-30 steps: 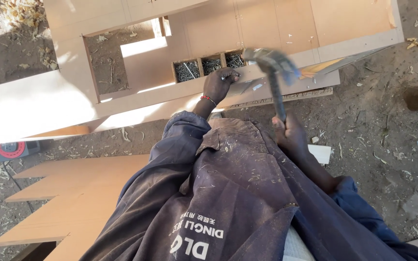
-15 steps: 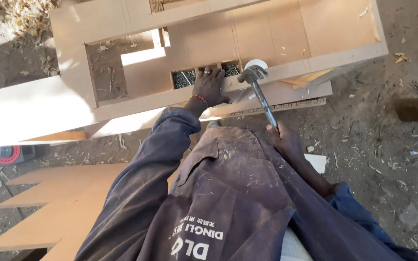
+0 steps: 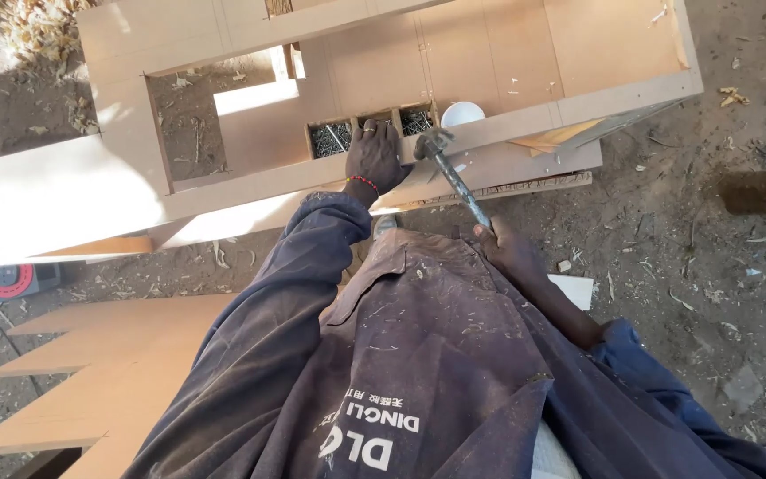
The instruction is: Hammering nails into a wooden frame and applying glue to a wooden block for furniture assembly.
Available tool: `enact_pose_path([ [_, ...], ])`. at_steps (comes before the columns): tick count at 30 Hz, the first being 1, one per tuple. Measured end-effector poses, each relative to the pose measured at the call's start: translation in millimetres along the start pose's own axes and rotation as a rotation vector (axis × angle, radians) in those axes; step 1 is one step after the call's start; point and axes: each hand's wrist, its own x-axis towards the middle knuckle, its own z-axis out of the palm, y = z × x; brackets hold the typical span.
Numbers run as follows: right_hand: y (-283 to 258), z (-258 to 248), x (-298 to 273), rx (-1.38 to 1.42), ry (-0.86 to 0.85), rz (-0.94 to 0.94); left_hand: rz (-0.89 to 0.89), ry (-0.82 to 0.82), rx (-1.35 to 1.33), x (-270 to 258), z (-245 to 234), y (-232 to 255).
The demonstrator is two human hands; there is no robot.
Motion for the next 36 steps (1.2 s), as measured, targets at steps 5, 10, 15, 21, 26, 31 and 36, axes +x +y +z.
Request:
enact_pose_path([
  [5,-50.5,-53.4,-53.2,0.362,0.336,-0.610,0.006,0.007,0.005,0.7,7.8,1.0],
  [10,-58.1,-54.0,-40.4,0.627,0.518,-0.893,0.010,-0.020,0.025,-2.6,-4.4,1.0],
  [15,-51.0,-29.9,-32.4,-0.083,-0.052,0.081,0.020,-0.034,0.038,1.4,-11.1,0.4],
  [21,-52.9,-69.8,-58.4,0.188,0.099,-0.181,0.088,-0.068,0.021,-7.9,22.9,5.6],
  [26,-31.6,-43.6,-16.0,0.330,0.554,-0.595,0.058,-0.008,-0.016,3.2,19.7,-5.5],
  [31,11.9,10.8,24.8,-0.078,0.315,-0.335,0.050,-0.011,-0.046,12.2,16.1,-3.9],
  [36,-45.7,-47.2,-36.6,0.028,0.019,0.065,0.044,-0.076,-0.062,-1.5,8.9,4.7],
])
